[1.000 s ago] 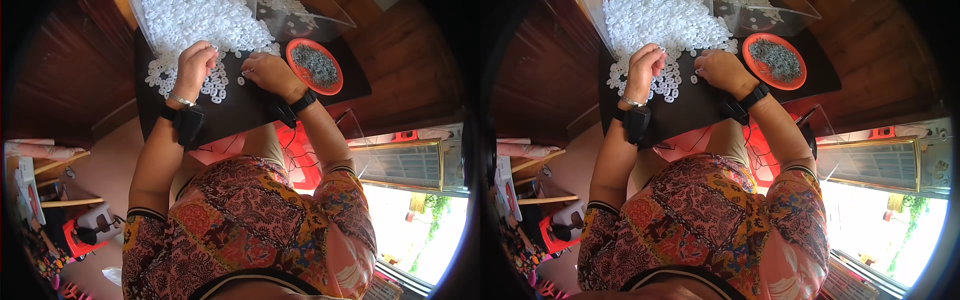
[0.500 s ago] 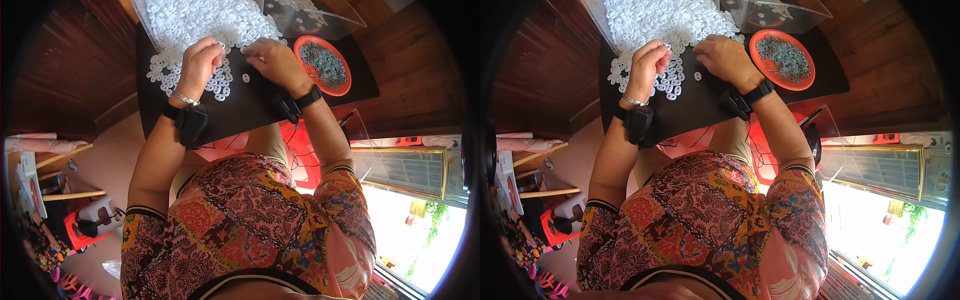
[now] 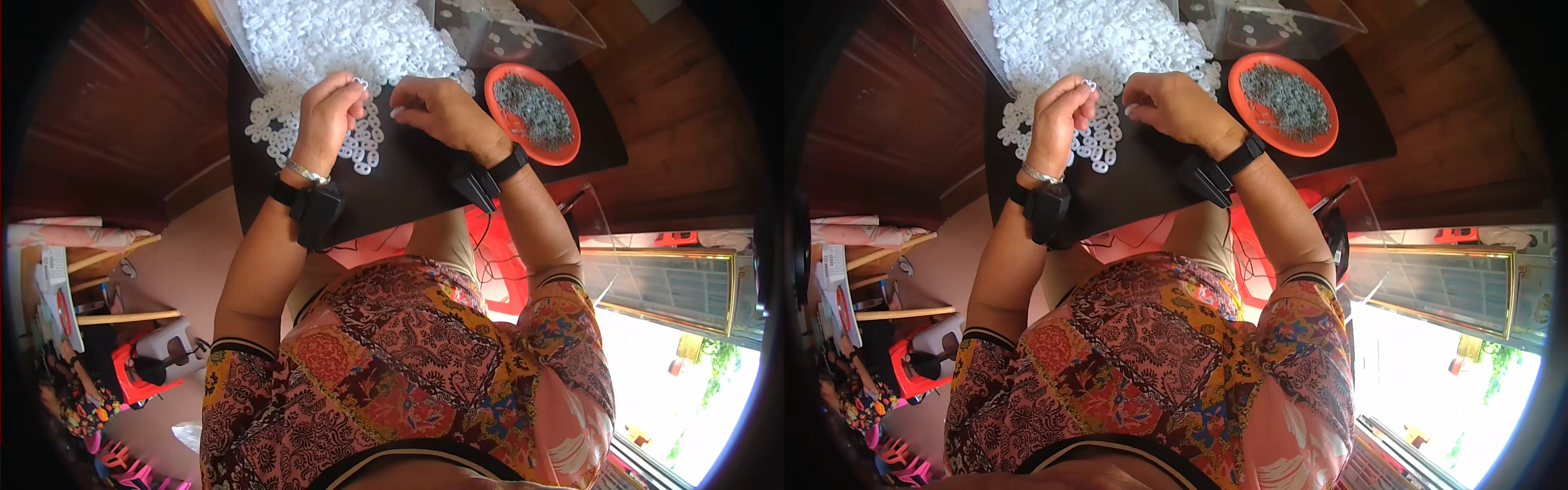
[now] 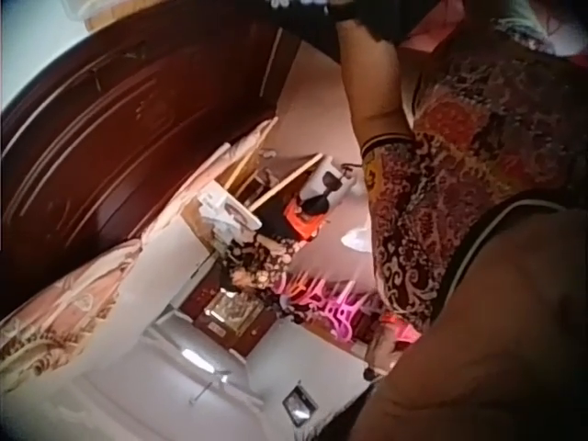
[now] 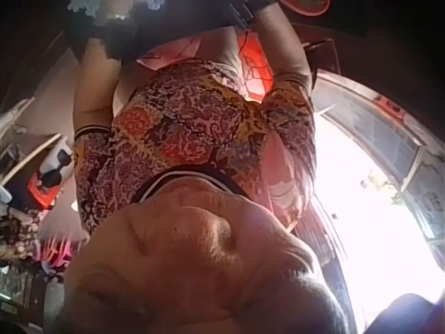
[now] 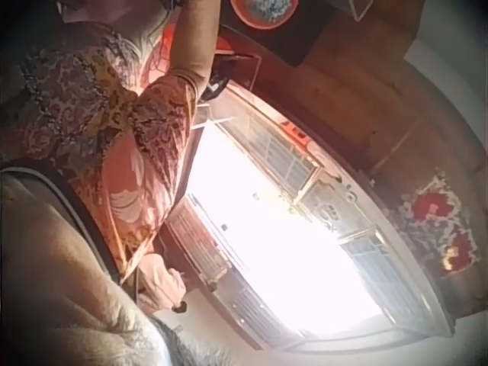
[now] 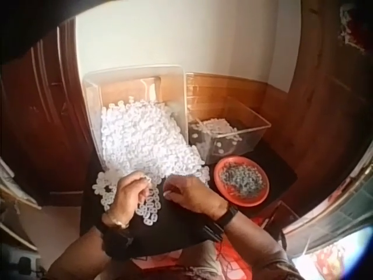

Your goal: Manual assembly of small metal pins into white plastic ring components.

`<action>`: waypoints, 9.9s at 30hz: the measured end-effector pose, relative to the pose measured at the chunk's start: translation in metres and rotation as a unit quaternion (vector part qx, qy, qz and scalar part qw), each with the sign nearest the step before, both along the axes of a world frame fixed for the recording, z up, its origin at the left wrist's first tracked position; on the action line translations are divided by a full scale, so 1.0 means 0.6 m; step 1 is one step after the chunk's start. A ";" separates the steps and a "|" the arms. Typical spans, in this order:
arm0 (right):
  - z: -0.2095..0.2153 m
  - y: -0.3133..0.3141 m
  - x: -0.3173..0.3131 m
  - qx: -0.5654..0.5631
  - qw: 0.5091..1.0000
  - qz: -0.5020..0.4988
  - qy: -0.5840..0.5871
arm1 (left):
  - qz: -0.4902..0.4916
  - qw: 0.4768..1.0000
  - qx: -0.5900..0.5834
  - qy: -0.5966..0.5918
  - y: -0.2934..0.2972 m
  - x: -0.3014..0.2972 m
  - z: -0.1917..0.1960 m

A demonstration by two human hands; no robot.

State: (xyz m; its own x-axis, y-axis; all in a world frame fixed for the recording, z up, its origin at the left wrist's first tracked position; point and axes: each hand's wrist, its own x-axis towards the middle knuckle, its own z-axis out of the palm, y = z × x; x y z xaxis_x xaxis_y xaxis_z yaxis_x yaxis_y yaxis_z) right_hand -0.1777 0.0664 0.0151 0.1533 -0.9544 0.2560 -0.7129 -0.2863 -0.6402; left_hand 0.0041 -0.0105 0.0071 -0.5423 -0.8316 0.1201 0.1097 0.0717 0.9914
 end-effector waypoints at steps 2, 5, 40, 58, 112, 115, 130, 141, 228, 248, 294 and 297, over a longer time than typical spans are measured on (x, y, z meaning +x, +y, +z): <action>0.010 -0.023 -0.001 -0.005 0.998 -0.006 -0.063 | 0.026 0.999 0.010 0.040 0.006 0.001 0.004; 0.026 -0.061 0.005 0.006 0.978 0.010 -0.210 | 0.062 0.994 0.003 0.090 0.012 0.007 0.015; -0.009 -0.059 0.037 0.031 0.897 0.031 -0.440 | 0.016 0.985 0.095 0.141 0.010 0.000 -0.002; 0.000 -0.058 0.015 0.062 0.882 0.048 -0.464 | 0.017 0.999 0.048 0.015 0.016 -0.001 -0.001; 0.003 -0.034 0.058 -0.166 0.981 -0.014 -0.101 | 0.049 0.998 0.037 0.027 0.009 -0.002 -0.017; 0.006 -0.035 0.058 -0.177 0.981 -0.012 -0.077 | 0.050 0.998 0.034 0.032 0.006 -0.002 -0.021; -0.001 -0.032 0.058 -0.247 0.967 0.007 -0.063 | 0.044 0.998 -0.008 0.043 0.021 -0.003 -0.019; -0.008 -0.033 0.059 -0.242 0.969 -0.003 -0.051 | 0.064 0.997 -0.031 -0.013 0.020 -0.007 -0.014; -0.024 -0.050 -0.001 -0.192 0.980 -0.022 0.052 | 0.025 0.999 -0.009 -0.047 0.007 -0.007 -0.017; 0.004 -0.030 0.014 -0.138 0.985 0.018 -0.105 | -0.072 0.962 0.208 0.162 -0.003 -0.001 -0.021; 0.005 0.113 -0.192 0.007 0.874 -0.127 0.470 | -0.051 0.997 0.048 -0.038 0.008 -0.011 -0.017; -0.002 0.110 -0.196 -0.006 0.866 -0.127 0.483 | -0.061 0.995 0.041 -0.060 0.012 -0.012 -0.012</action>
